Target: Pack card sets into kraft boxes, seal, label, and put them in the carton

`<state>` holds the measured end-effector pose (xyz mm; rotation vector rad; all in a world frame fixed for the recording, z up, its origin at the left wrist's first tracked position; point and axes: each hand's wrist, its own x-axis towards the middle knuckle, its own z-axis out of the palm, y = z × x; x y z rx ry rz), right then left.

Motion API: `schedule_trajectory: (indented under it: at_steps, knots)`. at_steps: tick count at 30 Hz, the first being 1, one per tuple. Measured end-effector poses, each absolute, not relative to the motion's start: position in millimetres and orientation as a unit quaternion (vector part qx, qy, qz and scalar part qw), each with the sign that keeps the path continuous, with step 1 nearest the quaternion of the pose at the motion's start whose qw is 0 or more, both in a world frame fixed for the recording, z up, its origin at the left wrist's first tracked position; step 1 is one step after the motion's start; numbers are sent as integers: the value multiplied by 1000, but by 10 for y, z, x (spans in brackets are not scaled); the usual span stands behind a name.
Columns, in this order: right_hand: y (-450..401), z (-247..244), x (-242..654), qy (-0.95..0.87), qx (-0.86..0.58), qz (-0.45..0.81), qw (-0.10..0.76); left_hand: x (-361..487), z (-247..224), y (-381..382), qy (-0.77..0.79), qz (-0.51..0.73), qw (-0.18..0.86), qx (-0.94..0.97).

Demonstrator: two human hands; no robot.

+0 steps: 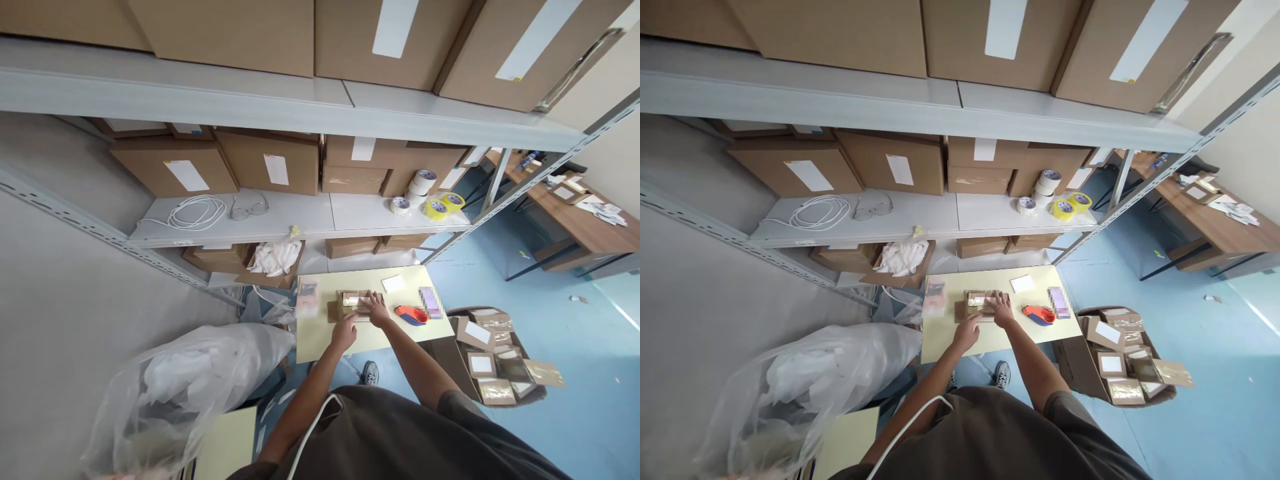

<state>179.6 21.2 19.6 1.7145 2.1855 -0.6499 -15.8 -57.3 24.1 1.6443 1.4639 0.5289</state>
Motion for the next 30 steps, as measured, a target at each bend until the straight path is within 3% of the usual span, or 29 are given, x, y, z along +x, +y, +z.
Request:
schedule_trajectory:
  at_steps: [8, 15, 25, 30]
  knots:
    - [182, 201, 2217, 783, 554, -284, 12, 452, 4, -428, 605, 113, 339, 711]
    - [158, 349, 3236, 730, 616, -263, -135, 479, -150, -458, 626, 100, 210, 744]
    - [32, -13, 4294, 659, 673, -294, -160, 397, -208, -341, 614, 23, 144, 776]
    - [23, -268, 4229, 631, 663, -398, -58, 358, -186, -312, 612, -6, 151, 777]
